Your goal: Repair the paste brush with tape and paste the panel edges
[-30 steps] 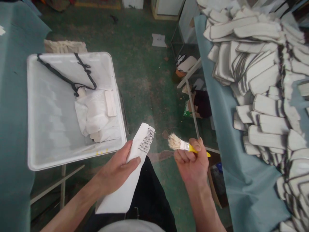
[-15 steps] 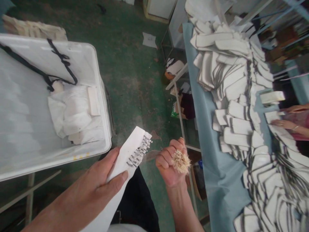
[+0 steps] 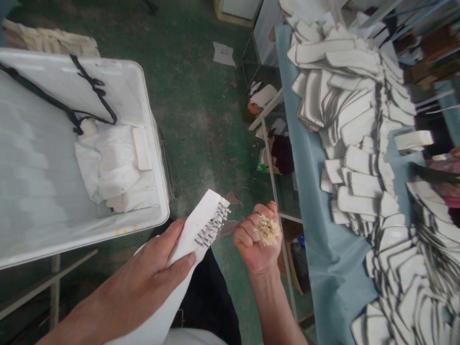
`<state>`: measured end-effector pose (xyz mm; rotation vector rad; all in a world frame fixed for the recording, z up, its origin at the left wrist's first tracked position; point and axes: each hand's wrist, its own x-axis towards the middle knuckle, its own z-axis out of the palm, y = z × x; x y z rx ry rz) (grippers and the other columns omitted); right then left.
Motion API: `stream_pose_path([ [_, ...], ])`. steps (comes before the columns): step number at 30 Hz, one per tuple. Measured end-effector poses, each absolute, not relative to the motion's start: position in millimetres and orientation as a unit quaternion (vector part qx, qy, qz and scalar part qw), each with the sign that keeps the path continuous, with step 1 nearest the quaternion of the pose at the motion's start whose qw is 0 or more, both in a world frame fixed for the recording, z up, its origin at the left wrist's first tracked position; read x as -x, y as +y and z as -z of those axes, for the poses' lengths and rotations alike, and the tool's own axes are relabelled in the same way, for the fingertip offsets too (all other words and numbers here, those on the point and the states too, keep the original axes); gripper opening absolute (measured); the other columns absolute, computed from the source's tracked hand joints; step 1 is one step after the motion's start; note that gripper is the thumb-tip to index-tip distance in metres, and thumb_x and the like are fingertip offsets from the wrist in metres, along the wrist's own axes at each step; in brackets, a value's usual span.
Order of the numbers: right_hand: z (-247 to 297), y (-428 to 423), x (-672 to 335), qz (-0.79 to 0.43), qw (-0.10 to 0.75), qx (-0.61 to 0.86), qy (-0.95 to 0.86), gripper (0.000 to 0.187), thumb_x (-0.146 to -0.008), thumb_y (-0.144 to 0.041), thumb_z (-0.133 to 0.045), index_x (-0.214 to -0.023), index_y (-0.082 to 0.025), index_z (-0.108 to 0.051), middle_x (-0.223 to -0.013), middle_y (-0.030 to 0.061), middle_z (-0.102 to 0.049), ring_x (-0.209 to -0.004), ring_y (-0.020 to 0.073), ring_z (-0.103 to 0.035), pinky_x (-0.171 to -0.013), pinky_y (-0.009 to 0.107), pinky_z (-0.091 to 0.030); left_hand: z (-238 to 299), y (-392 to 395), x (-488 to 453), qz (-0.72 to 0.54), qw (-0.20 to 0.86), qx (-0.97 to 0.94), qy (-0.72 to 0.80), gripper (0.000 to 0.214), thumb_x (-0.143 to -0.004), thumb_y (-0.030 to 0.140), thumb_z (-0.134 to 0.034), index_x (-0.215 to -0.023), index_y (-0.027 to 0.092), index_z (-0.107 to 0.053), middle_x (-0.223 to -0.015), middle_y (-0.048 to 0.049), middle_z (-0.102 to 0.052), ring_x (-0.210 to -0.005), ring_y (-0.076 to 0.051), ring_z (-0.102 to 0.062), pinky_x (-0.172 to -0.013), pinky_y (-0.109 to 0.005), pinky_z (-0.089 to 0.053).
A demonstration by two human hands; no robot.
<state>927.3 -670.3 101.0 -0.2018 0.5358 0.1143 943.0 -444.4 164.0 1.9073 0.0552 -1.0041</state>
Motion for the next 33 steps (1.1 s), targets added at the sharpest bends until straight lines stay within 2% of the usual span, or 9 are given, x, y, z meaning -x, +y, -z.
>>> stream_pose_path([
  [3, -104, -670, -926, -0.051, 0.959, 0.094, 0.263, 0.038, -0.095, -0.036, -0.077, -0.070, -0.024, -0.052, -0.050, -0.0152, -0.011, -0.042, 0.0085, -0.004, -0.037, 0.016, -0.019, -157, -442, -943, 0.415, 0.473, -0.776, 0.049, 0.067, -0.094, 0.050, -0.059, -0.154, 0.021, -0.054, -0.152, -0.0122, -0.063, -0.141, -0.040, -0.058, -0.122, -0.052, -0.043],
  [6, -111, -668, -926, -0.055, 0.951, 0.121, 0.279, 0.027, -0.088, -0.031, -0.085, -0.081, -0.023, -0.060, -0.054, -0.0146, -0.020, -0.044, 0.0074, -0.013, -0.039, 0.011, -0.027, -153, -441, -946, 0.404, 0.501, -0.764, 0.048, 0.062, -0.096, 0.044, -0.059, -0.152, 0.019, -0.054, -0.151, -0.0129, -0.064, -0.140, -0.037, -0.059, -0.122, -0.050, -0.043],
  [10, -121, -665, -928, -0.075, 0.930, 0.212, 0.289, 0.029, -0.079, -0.028, -0.092, -0.086, -0.023, -0.063, -0.056, -0.0145, -0.024, -0.045, 0.0066, -0.016, -0.042, 0.010, -0.037, -153, -440, -950, 0.404, 0.518, -0.752, 0.044, 0.055, -0.098, 0.038, -0.056, -0.149, 0.018, -0.054, -0.150, -0.0124, -0.064, -0.137, -0.033, -0.060, -0.122, -0.049, -0.042],
  [16, -116, -655, -929, -0.034, 0.866, 0.362, 0.343, 0.046, -0.077, -0.063, -0.088, -0.082, -0.024, -0.065, -0.047, -0.0157, -0.023, -0.038, 0.0061, -0.015, -0.039, 0.016, -0.037, -153, -440, -952, 0.406, 0.530, -0.743, 0.050, 0.051, -0.096, 0.032, -0.056, -0.146, 0.019, -0.056, -0.143, -0.0100, -0.069, -0.127, -0.030, -0.065, -0.115, -0.043, -0.047],
  [21, -106, -646, -930, 0.032, 0.817, 0.465, 0.340, 0.055, -0.079, -0.077, -0.077, -0.079, -0.022, -0.070, -0.043, -0.0131, -0.026, -0.039, 0.0072, -0.026, -0.043, 0.019, -0.036, -148, -441, -949, 0.408, 0.539, -0.733, 0.067, 0.048, -0.096, 0.029, -0.056, -0.143, 0.018, -0.057, -0.137, -0.0091, -0.071, -0.128, -0.030, -0.063, -0.114, -0.043, -0.047],
  [27, -103, -648, -929, 0.072, 0.784, 0.541, 0.296, 0.051, -0.085, -0.073, -0.075, -0.075, -0.022, -0.070, -0.045, -0.0113, -0.028, -0.040, 0.0078, -0.028, -0.043, 0.021, -0.032, -146, -443, -947, 0.407, 0.551, -0.725, 0.078, 0.044, -0.095, 0.030, -0.057, -0.138, 0.019, -0.060, -0.133, -0.0087, -0.072, -0.128, -0.031, -0.062, -0.114, -0.043, -0.046],
  [33, -107, -657, -922, 0.015, 0.768, 0.588, 0.255, 0.038, -0.092, -0.061, -0.075, -0.101, -0.024, -0.075, -0.055, -0.0068, -0.051, -0.046, 0.0096, -0.043, -0.044, 0.021, -0.035, -145, -442, -948, 0.389, 0.543, -0.740, 0.079, 0.049, -0.097, 0.032, -0.056, -0.142, 0.016, -0.057, -0.140, -0.0120, -0.069, -0.125, -0.031, -0.065, -0.116, -0.044, -0.045],
])
